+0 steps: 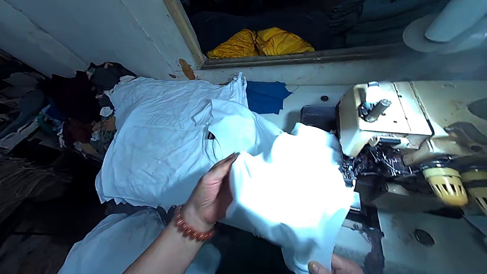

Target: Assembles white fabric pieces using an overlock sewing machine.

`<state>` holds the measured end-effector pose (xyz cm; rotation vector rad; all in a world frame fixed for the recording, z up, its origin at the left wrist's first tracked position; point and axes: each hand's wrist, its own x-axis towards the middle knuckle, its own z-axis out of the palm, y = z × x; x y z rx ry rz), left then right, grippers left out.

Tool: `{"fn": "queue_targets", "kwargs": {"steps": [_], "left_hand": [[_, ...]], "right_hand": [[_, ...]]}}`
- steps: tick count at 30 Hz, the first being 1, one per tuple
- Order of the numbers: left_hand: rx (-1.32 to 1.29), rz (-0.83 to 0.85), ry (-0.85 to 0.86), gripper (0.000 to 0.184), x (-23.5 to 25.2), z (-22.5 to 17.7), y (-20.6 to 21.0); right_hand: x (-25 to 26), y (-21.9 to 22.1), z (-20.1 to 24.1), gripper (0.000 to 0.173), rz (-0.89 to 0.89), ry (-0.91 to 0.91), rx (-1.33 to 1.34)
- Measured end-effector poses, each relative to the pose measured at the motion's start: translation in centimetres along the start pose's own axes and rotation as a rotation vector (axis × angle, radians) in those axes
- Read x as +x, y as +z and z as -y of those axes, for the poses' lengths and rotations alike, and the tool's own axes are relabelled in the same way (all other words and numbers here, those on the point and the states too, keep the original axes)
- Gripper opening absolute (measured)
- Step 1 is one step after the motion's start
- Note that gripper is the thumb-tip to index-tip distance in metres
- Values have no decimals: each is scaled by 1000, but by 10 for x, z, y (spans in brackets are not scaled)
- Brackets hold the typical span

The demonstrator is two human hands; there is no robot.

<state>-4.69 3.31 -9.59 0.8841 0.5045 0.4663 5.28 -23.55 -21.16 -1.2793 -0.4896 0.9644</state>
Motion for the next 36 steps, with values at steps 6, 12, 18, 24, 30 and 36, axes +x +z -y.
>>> {"fn": "queue_targets", "kwargs": {"steps": [6, 12, 18, 24, 30, 36], "left_hand": [[939, -362, -33, 13, -40, 13, -54], [1370, 52, 653, 24, -72, 70, 4], [1085, 51, 548, 24, -68, 128, 25], [704, -53, 377, 4, -53, 78, 44], [1327, 490, 634, 13, -65, 96, 64], [1591, 425, 894, 16, -22, 100, 79]], "right_hand": [[-15, -1, 9, 21, 24, -53, -17], [-25, -4, 15, 23, 163, -177, -40], [-24, -5, 21, 23, 239, -200, -29], [-23, -17, 16, 25, 301, -195, 53], [-28, -32, 1, 29, 200, -235, 80], [-1, -31, 37, 44, 75, -205, 119]]}}
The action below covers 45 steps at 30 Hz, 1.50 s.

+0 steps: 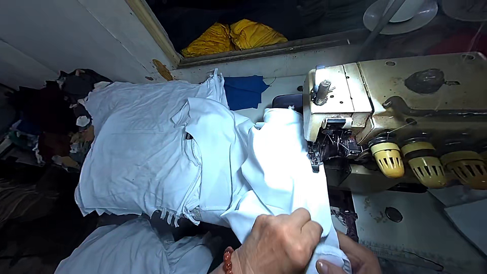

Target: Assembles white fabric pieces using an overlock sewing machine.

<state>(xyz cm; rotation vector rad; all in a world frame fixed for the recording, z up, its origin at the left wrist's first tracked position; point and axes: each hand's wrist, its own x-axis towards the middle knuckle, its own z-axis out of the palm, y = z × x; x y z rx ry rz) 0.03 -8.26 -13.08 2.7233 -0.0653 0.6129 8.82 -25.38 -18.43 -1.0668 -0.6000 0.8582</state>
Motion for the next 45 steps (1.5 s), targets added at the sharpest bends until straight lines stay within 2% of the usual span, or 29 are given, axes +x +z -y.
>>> {"fn": "queue_targets", "kwargs": {"steps": [3, 7, 10, 15, 19, 25, 27, 30, 31, 33, 34, 35, 37, 38, 40, 41, 44, 45], "left_hand": [[72, -32, -47, 17, 22, 9, -1], [122, -52, -95, 14, 38, 15, -2], [164, -57, -93, 15, 42, 16, -3], [209, -86, -93, 16, 44, 15, 0], [253, -95, -120, 21, 53, 7, 7], [368, -79, -155, 23, 74, 5, 14], [298, -67, -112, 21, 68, 7, 11], [38, -59, -119, 20, 36, 10, -6], [4, -88, -160, 19, 20, 14, -14], [114, -120, -314, 25, -14, 30, -26], [202, -52, -441, 33, -32, 39, -31], [242, 92, -608, 42, -48, 46, -36], [85, 434, -965, 48, -73, 58, -41], [18, 428, -1013, 44, -91, 65, -34], [-36, 215, -972, 28, -122, 72, -24], [-53, 87, -956, 26, -126, 73, -27], [54, -398, -853, 24, -112, 91, -69], [106, -505, -819, 25, -105, 101, -92]], "right_hand": [[23, 8, 13, 47, -105, 13, -22], [44, 19, 12, 28, -224, -6, 20], [46, 29, 12, 25, -296, 8, 78], [46, 34, 8, 23, -296, 3, 93], [49, 39, 4, 33, -292, -37, 102], [55, 38, 4, 29, -266, -69, 75], [55, 36, 1, 30, -263, -86, 59], [57, 34, -1, 27, -228, -90, 41], [58, 33, -2, 23, -218, -85, 44], [59, 33, -6, 21, -225, -94, 31], [60, 34, -8, 20, -233, -107, 23], [61, 34, -9, 20, -242, -122, 17], [62, 36, -11, 21, -260, -147, -4], [62, 37, -12, 21, -264, -163, -23], [61, 36, -14, 20, -255, -228, -64], [58, 33, -14, 19, -230, -265, -83], [35, 23, 8, 19, -53, -234, -150], [24, 20, 15, 19, 21, -194, -164]]}}
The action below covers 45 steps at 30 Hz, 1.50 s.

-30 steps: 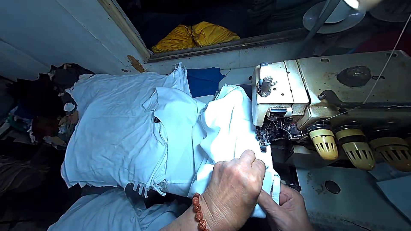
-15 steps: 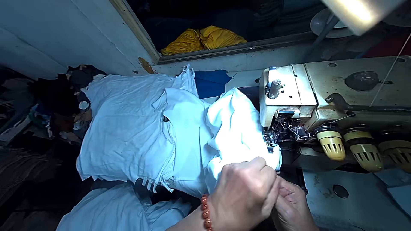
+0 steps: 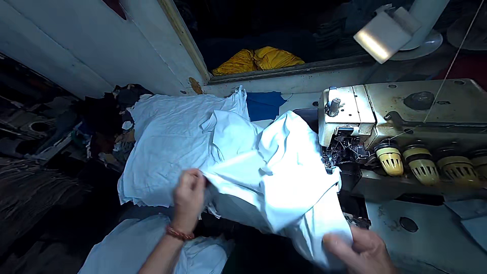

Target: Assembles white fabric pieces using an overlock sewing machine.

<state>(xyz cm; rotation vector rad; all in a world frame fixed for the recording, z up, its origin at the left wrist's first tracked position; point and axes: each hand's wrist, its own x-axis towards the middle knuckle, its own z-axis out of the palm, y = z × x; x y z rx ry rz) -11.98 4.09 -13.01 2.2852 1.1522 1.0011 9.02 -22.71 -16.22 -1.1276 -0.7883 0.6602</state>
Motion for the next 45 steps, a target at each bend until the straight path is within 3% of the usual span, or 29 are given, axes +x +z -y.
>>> {"fn": "queue_targets", "kwargs": {"steps": [2, 4, 6, 11, 14, 17, 21, 24, 26, 27, 29, 32, 34, 39, 42, 45], "left_hand": [[30, -126, -30, 29, 45, 2, -25], [53, -109, -168, 28, 81, 2, -35], [26, -49, -123, 29, 88, -8, -30], [-24, 205, 669, 31, 27, -52, 42], [15, 212, 884, 23, 12, -55, 82], [9, 141, 859, 18, 20, -55, 97], [-123, 256, 725, 17, 31, -80, 82], [-335, 554, 655, 12, 38, -112, 47], [-148, 849, 637, 18, 38, -120, 31], [21, 898, 641, 21, 35, -121, 29], [76, 797, 635, 21, 21, -119, 33], [-333, 820, 448, 19, -15, -122, 45], [-398, 792, 392, 23, -54, -118, 66], [-258, 422, 472, 14, -96, -98, 112], [-280, 340, 429, 16, -73, -102, 101], [-112, 239, 507, 17, -35, -116, 68]], "right_hand": [[-18, -6, 2, 13, 157, 43, 4], [-35, -9, -13, 6, 215, 101, -61], [-50, -10, -38, 13, 187, 185, -213], [-67, -14, -69, 15, -54, 305, -350], [-63, -15, -59, 19, -137, 253, -432], [-55, -22, -50, 22, -209, 182, -419], [-46, -27, -49, 19, -293, 26, -314], [-29, -29, -48, 29, -277, -22, -245], [-15, -25, -40, 41, -230, 47, -172], [-10, -22, -36, 42, -199, 89, -137], [-11, -17, -31, 29, -121, 132, -114], [-25, -14, -29, 6, -39, 140, -163], [-34, -14, -26, 2, 15, 133, -132], [-40, -16, -22, 11, 101, 68, -107], [-38, -19, -27, 8, 53, 79, -51], [-26, -21, -21, 34, -7, 144, 7]]}}
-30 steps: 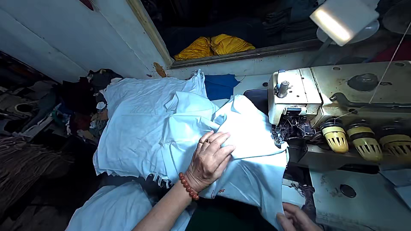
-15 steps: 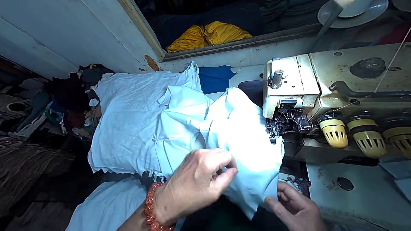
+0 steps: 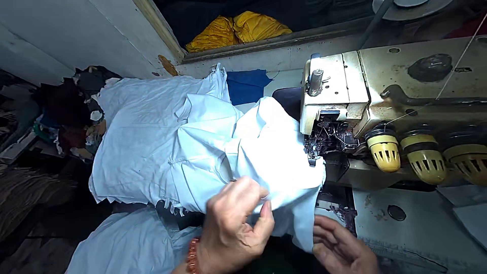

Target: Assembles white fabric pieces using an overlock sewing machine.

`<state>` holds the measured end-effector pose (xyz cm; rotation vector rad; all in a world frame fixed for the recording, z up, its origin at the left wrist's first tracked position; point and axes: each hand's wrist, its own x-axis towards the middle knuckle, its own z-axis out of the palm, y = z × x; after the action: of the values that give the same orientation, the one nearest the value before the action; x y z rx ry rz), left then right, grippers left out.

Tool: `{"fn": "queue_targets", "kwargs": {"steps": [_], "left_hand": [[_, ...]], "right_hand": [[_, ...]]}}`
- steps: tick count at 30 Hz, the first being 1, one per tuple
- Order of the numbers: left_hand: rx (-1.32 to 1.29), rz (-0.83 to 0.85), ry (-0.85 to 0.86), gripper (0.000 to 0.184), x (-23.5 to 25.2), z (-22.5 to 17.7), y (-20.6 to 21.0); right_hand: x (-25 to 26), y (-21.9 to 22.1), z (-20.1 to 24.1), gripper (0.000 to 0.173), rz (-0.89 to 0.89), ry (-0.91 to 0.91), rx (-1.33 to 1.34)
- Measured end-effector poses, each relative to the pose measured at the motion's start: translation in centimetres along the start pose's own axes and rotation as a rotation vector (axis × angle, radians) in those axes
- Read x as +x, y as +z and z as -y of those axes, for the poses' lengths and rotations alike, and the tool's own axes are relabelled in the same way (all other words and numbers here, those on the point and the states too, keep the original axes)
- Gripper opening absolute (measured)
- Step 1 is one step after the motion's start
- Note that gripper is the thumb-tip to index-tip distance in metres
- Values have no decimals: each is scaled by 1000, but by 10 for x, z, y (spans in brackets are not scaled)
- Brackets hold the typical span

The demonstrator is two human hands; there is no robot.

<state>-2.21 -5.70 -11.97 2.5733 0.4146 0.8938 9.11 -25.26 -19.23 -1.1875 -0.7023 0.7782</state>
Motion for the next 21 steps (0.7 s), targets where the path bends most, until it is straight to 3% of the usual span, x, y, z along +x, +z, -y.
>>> {"fn": "queue_targets", "kwargs": {"steps": [5, 10, 13, 17, 21], "left_hand": [[43, 51, 125, 17, 41, -6, -41], [-119, 437, 253, 19, 31, -26, -42], [-74, 553, 280, 18, 21, -33, -19], [27, 413, 368, 18, 27, -24, 15], [54, 314, 297, 18, 46, -15, 35]], "right_hand": [[7, 4, 6, 33, -65, 21, -36], [-3, -1, 1, 15, -57, 13, 9], [-3, -5, 1, 18, -79, 5, 41], [16, -4, 10, 23, -175, -11, 20], [49, 5, 10, 19, -273, -95, -40]]}}
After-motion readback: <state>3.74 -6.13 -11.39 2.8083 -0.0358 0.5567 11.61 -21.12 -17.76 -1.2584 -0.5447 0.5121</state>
